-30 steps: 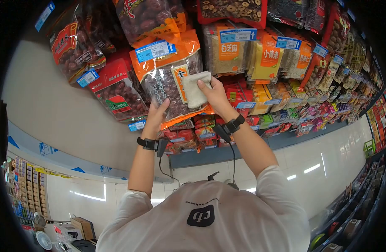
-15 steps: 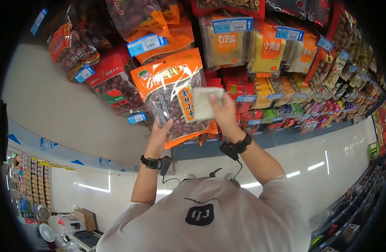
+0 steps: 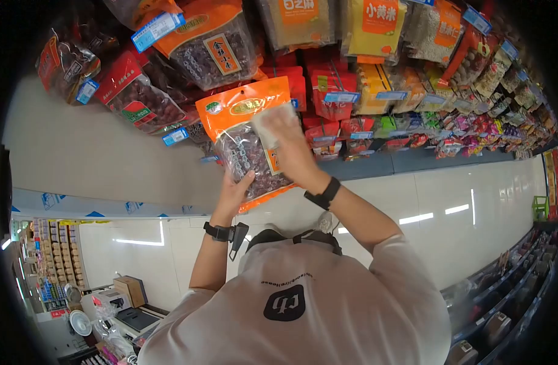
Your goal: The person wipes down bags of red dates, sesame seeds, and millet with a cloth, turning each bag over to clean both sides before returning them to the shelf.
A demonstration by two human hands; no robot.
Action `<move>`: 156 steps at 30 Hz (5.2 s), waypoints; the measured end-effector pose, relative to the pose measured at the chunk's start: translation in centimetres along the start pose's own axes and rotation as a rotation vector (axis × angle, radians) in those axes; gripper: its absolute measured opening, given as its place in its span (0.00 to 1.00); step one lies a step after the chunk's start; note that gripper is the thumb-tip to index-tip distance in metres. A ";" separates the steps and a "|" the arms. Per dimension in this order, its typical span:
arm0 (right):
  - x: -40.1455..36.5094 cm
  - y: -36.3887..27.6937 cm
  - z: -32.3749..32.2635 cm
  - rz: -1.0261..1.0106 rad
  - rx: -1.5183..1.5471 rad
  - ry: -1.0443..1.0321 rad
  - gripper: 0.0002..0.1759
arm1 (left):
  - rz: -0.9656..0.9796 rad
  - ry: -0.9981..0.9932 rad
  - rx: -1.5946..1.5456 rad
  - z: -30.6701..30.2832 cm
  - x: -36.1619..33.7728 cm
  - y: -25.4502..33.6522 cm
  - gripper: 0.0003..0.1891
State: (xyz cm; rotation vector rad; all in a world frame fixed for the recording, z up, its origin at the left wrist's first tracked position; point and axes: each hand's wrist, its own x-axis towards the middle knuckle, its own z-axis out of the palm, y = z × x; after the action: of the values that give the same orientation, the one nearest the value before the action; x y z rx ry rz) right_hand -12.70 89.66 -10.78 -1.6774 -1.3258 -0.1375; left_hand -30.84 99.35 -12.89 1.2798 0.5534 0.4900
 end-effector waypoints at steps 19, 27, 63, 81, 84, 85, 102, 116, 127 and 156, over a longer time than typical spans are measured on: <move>-3.0 -8.4 6.1 0.196 -0.476 0.112 0.35 | -0.017 -0.375 0.114 -8.8 -5.6 -1.8 0.31; -2.9 -14.2 5.9 0.004 0.074 -0.172 0.37 | 0.104 -0.374 0.188 -10.2 -6.1 -2.9 0.34; -12.2 -6.7 -2.8 -0.076 -0.097 -0.169 0.37 | 0.002 -0.061 -0.597 -2.7 -4.4 -1.3 0.25; -10.3 -7.8 -2.4 -0.224 -0.202 -0.124 0.33 | -0.163 -0.140 -0.835 -2.4 -3.4 -2.1 0.20; -9.1 -10.2 -2.2 -0.419 -0.115 -0.376 0.33 | -0.227 -0.091 -0.702 -2.4 -3.9 -1.6 0.22; -8.7 -8.9 -2.0 -0.417 -0.115 -0.370 0.33 | -0.228 -0.094 -0.697 -2.1 -4.5 -1.0 0.22; -9.0 -10.0 -3.3 -0.430 0.019 -0.572 0.39 | -0.255 -0.244 -0.791 -1.6 -6.7 1.4 0.32; -10.0 -11.5 0.2 -0.103 0.015 -0.333 0.39 | -0.172 -0.185 -0.513 -1.9 -6.4 0.7 0.32; -6.4 -12.0 0.6 0.534 0.984 0.017 0.34 | 0.575 -0.015 0.645 2.4 -5.6 0.4 0.45; -9.6 -11.0 -3.9 -0.290 -0.369 -0.063 0.22 | -0.064 -0.188 -0.423 -2.8 -5.8 0.3 0.25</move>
State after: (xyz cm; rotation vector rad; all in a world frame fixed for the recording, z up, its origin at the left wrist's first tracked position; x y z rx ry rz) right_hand -23.64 79.61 -7.87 -1.7900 -1.6640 -0.5314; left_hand -37.05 97.89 -12.50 0.8890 0.3099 0.4020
